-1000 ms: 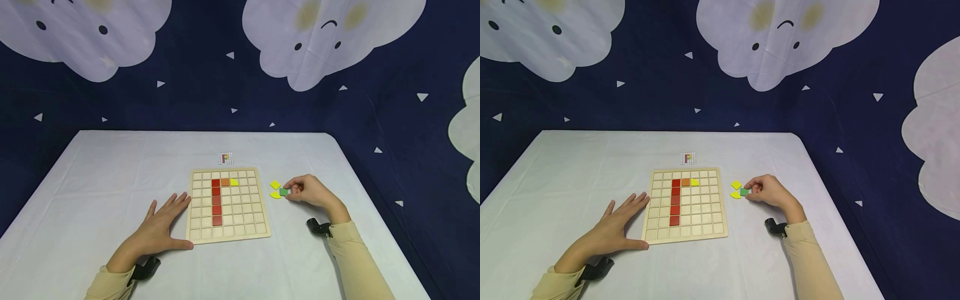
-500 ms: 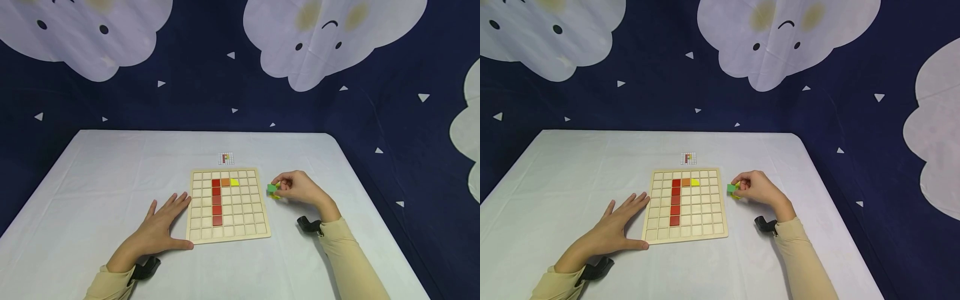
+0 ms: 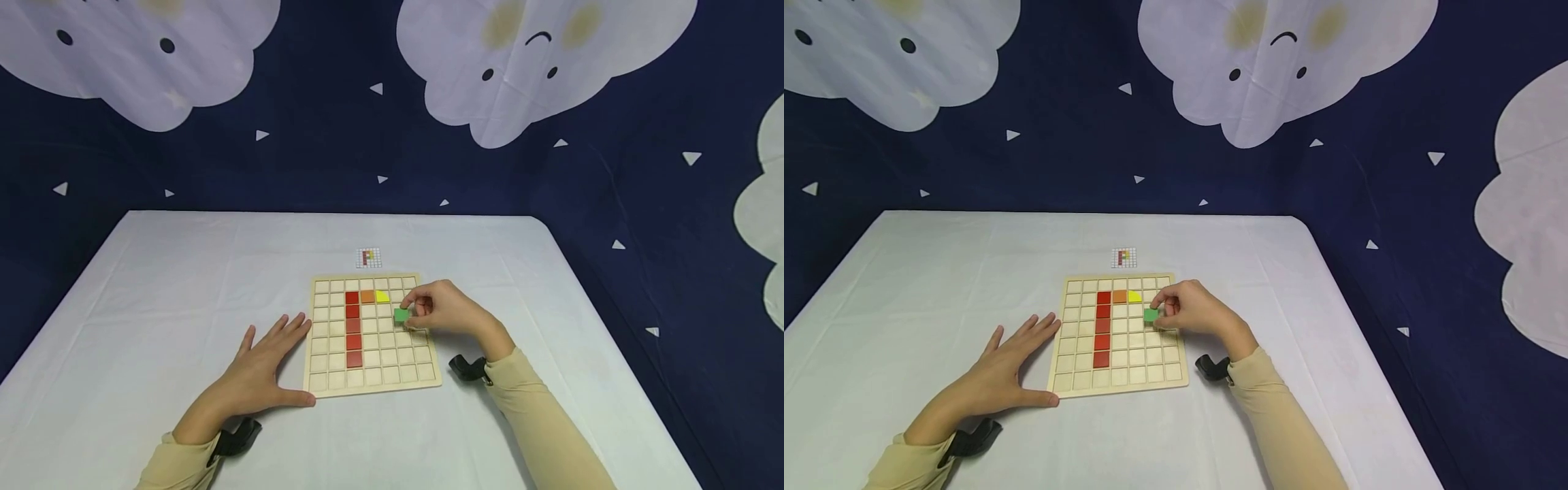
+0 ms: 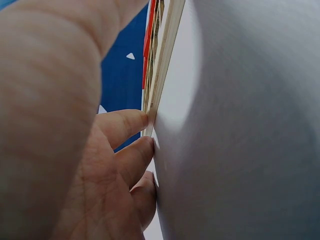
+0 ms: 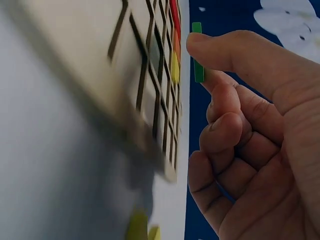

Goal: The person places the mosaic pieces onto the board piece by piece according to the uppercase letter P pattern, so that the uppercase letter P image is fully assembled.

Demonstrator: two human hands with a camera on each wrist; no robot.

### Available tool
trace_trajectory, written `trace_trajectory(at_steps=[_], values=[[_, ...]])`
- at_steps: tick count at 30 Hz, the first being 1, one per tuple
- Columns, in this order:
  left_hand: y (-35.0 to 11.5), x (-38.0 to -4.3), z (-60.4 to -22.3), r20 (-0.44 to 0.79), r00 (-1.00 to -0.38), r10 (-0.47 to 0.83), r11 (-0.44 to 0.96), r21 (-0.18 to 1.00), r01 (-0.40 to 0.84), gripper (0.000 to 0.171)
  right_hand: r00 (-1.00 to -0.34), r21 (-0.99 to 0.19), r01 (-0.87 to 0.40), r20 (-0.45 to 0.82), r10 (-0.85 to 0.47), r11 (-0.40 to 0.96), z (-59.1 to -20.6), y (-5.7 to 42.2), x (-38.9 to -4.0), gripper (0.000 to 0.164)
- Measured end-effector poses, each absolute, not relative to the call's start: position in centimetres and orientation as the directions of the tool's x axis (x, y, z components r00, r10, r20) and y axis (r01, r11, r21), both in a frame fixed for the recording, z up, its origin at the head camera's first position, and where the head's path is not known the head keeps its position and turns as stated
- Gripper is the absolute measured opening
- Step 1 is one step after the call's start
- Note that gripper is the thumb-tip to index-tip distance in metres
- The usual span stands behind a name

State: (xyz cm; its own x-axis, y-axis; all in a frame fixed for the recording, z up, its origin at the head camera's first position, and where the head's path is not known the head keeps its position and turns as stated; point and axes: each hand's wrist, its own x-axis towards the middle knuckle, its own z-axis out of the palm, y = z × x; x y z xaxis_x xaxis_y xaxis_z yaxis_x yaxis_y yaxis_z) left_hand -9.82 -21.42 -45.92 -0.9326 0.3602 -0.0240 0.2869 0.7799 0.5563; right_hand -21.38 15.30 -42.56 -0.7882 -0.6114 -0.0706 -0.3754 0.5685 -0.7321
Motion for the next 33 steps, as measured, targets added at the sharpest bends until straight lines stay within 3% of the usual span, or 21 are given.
trace_trajectory(at_steps=[15,33], values=[[-21.1,-9.8,-45.9,-0.02,-0.935,0.353,0.786,0.549,0.285,0.13,-0.709,-0.705,-0.449,-0.092,-0.699,0.548,-42.8,10.8,-21.1,0.019],[-21.2,-9.7,-45.8,-0.016,-0.936,0.352,0.782,0.554,0.285,0.129,-0.711,-0.693,-0.443,-0.115,-0.693,0.569,-43.2,9.8,-21.2,0.017]])
